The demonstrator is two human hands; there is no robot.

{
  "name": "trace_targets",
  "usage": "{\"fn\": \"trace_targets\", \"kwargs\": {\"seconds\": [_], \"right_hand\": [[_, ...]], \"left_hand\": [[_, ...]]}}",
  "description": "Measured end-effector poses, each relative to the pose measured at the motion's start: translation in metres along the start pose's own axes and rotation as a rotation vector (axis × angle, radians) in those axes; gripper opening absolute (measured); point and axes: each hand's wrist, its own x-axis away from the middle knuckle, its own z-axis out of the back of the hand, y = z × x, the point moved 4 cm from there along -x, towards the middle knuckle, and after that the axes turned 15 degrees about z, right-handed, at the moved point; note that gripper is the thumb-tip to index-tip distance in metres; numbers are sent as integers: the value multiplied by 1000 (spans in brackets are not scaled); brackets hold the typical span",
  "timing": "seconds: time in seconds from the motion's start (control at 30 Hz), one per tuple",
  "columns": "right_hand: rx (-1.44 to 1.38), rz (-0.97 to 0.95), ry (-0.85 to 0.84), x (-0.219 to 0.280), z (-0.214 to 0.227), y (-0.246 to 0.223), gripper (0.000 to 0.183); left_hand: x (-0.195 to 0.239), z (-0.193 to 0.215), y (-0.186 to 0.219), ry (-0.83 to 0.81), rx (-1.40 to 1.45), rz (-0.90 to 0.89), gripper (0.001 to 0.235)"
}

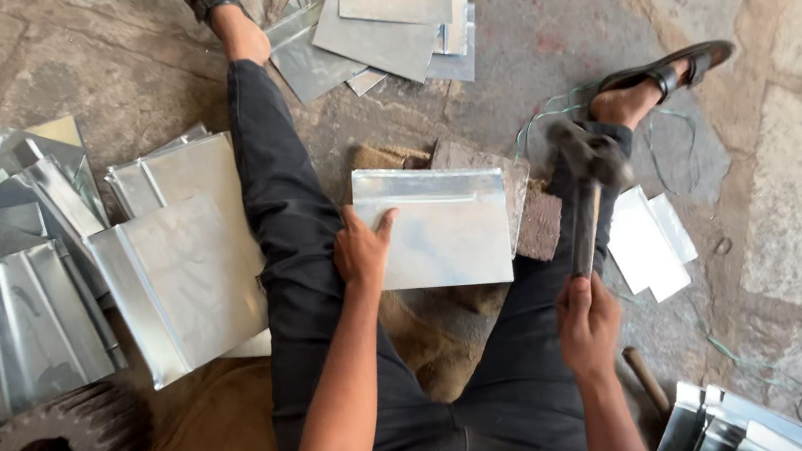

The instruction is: The person sits on the floor and uses a hammer to flatten and shape metal sheets against a block.

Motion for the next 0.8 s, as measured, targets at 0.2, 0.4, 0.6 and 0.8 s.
{"fn": "trace_targets", "kwargs": {"seconds": [0.2,0.4,0.6,0.8], "right_hand": [[277,-206,-240,2,-4,26,42],[19,-119,-73,16,31,16,54],[174,144,-151,8,-4,32,52],[148,-237,-102,-4,18,51,56]], "left_hand": [[14,1,-5,6,15,-26,83],[15,3,-11,-53,2,22,83],[17,6,-4,-58,5,14,82],[8,8,0,59,18,-26,86]]}}
